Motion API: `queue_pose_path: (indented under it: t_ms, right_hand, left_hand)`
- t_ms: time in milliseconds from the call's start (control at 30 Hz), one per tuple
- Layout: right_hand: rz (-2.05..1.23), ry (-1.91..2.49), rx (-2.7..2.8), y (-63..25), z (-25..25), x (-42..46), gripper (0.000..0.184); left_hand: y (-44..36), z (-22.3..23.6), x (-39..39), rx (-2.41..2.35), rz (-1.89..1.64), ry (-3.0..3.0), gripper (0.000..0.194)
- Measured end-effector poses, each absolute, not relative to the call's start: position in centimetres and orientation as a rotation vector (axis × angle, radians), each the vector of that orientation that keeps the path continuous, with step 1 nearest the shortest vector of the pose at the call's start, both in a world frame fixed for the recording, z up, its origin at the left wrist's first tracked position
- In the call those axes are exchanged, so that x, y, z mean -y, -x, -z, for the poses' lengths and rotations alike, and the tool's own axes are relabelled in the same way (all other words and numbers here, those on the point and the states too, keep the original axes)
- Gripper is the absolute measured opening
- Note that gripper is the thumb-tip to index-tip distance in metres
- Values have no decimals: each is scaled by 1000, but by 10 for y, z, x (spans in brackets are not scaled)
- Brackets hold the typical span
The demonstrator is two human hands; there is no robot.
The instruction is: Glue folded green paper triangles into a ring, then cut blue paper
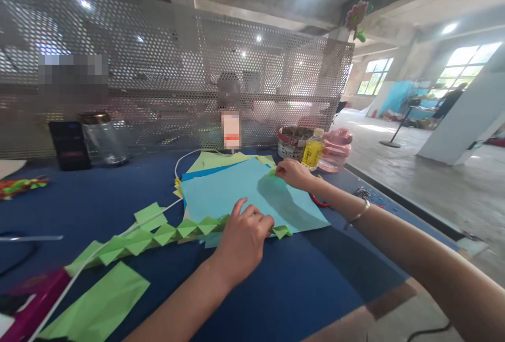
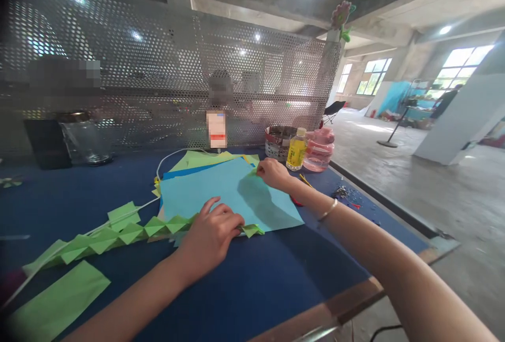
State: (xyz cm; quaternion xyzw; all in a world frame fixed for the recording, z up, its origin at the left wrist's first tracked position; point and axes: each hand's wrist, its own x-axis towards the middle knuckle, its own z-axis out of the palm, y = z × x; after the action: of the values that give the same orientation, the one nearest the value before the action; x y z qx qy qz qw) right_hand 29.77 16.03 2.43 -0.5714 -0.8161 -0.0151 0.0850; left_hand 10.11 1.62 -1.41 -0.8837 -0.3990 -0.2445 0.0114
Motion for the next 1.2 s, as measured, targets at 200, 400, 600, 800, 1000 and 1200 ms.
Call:
queue_pose_path:
  t_ms: [200,400,600,800,1000,1200]
  right_hand:
    - [26,1482,2509,-322,-25,-84,9]
    - [9,1419,2495,-343,-20,-58,13]
    - [149,1640,2311,-401,-37,-37,24]
    - [295,2095,2065,-478,-26,-8,31]
    - [283,2216,2005,-485,-5,-3,40]
    - [279,2210,1915,-486,-5,-7,38]
  left_hand:
    - [-103,11,-15,1231,735,2771,10]
    - [-107,10,-16,1246,757,2798,7]
    - [-105,10,-18,1231,732,2846,19]
    - [-107,-5,-12,1305,720,2927,33]
    - [-116,-3,-18,1351,683,2856,20]
    - [-120,1,-22,1300,633,2800,9]
